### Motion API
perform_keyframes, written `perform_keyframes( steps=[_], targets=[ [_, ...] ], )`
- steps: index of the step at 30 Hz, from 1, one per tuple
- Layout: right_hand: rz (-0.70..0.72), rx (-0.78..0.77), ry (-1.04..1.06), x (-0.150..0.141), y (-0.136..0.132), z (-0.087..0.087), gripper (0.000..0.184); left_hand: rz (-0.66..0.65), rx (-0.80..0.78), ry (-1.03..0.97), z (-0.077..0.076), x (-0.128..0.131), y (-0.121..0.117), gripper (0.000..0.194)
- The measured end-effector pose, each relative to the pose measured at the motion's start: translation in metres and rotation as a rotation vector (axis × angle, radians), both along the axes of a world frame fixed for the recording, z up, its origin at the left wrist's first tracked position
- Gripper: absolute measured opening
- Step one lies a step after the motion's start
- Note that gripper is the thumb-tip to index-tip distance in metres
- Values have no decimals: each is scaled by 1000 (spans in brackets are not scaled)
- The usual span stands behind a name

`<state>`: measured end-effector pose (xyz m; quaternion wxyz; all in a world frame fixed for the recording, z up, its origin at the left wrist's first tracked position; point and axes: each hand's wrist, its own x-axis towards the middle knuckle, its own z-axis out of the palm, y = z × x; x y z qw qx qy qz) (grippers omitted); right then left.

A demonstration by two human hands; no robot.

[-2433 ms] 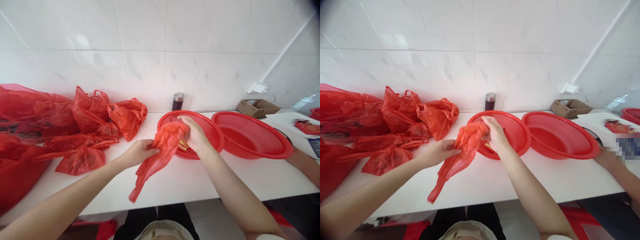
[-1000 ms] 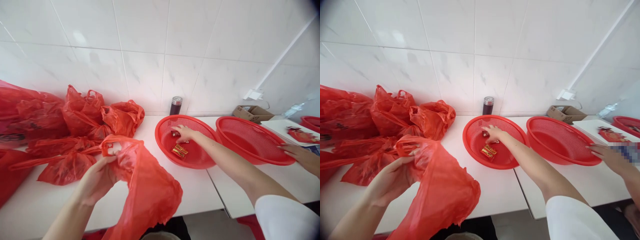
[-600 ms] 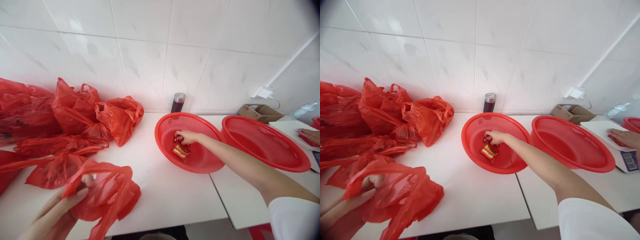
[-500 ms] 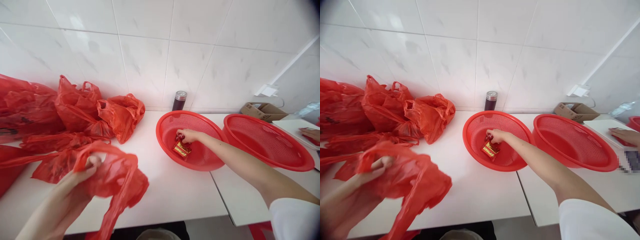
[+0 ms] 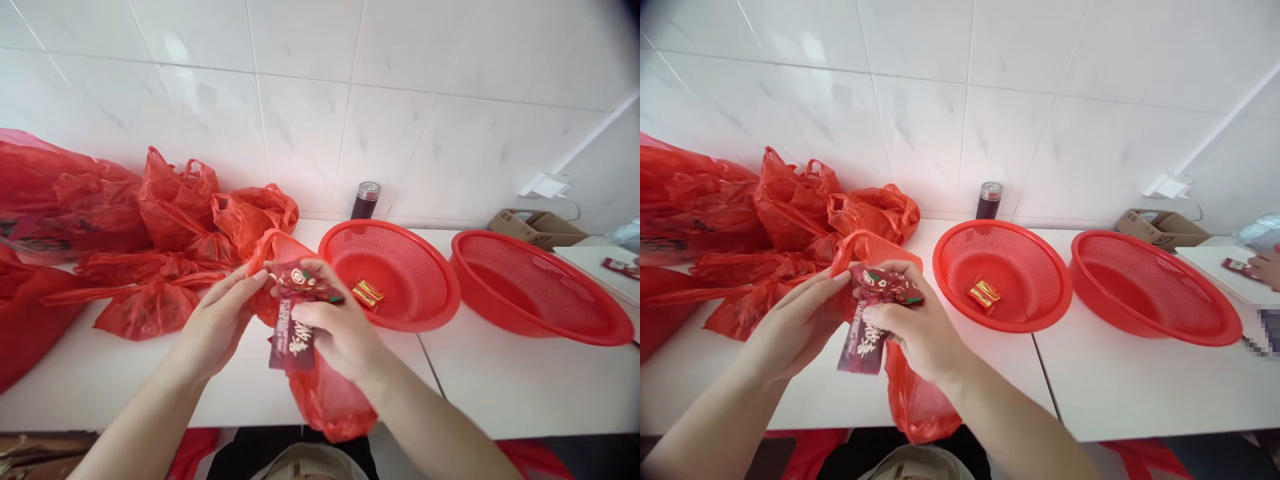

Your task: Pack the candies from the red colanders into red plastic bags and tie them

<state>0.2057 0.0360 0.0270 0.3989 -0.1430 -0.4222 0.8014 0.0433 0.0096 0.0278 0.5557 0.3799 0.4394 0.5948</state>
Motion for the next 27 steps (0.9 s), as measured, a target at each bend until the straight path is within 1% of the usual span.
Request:
perform_keyframes(
  steps=[2, 3, 4, 6, 8, 9, 10, 12, 13, 15, 16, 18, 20, 22, 23, 25, 27],
  targets=[
    [11, -152, 11, -19, 3, -37, 32, 73, 14, 153, -6, -6, -5, 21],
    [20, -203, 1, -26, 7, -54, 32, 75, 6, 237, -9, -9, -8, 25],
    [40, -232, -19, -32, 11, -68, 32, 49, -13, 312, -13, -12, -11, 30],
    [124, -214, -69, -42, 17, -86, 29, -80, -60, 408, -19, -16, -17, 38],
    [231, -147, -94, -48, 19, -94, 22, -227, -71, 460, -22, -18, -21, 44],
    [256, -118, -83, -50, 19, -95, 22, -265, -59, 477, -22, -19, -23, 45],
    [248, -98, -61, -51, 18, -97, 24, -270, -43, 488, -21, -21, -23, 47],
    [126, -44, -40, -50, 14, -101, 32, -206, -11, 481, -19, -25, -23, 49],
    [43, 34, -75, -48, 12, -105, 36, -166, 6, 462, -18, -28, -22, 49],
    [-86, 269, -222, -40, 7, -113, 39, -112, 62, 427, -16, -33, -20, 49],
    [-118, 380, -298, -35, 4, -116, 40, -97, 106, 428, -16, -34, -19, 48],
    [-136, 531, -453, -24, 1, -119, 41, -78, 195, 486, -17, -35, -18, 44],
    [-99, 566, -634, -13, 0, -113, 37, -101, 235, 577, -17, -32, -19, 37],
    [-69, 566, -770, -4, 2, -100, 33, -191, 228, 626, -17, -24, -20, 33],
    [-49, 555, -767, -2, 4, -92, 32, -246, 220, 627, -18, -19, -22, 32],
    [-12, 533, -648, 0, 7, -79, 23, -373, 218, 603, -19, -4, -25, 33],
    [29, 526, -553, -1, 7, -72, 13, -524, 230, 557, -20, 14, -29, 33]
  ],
)
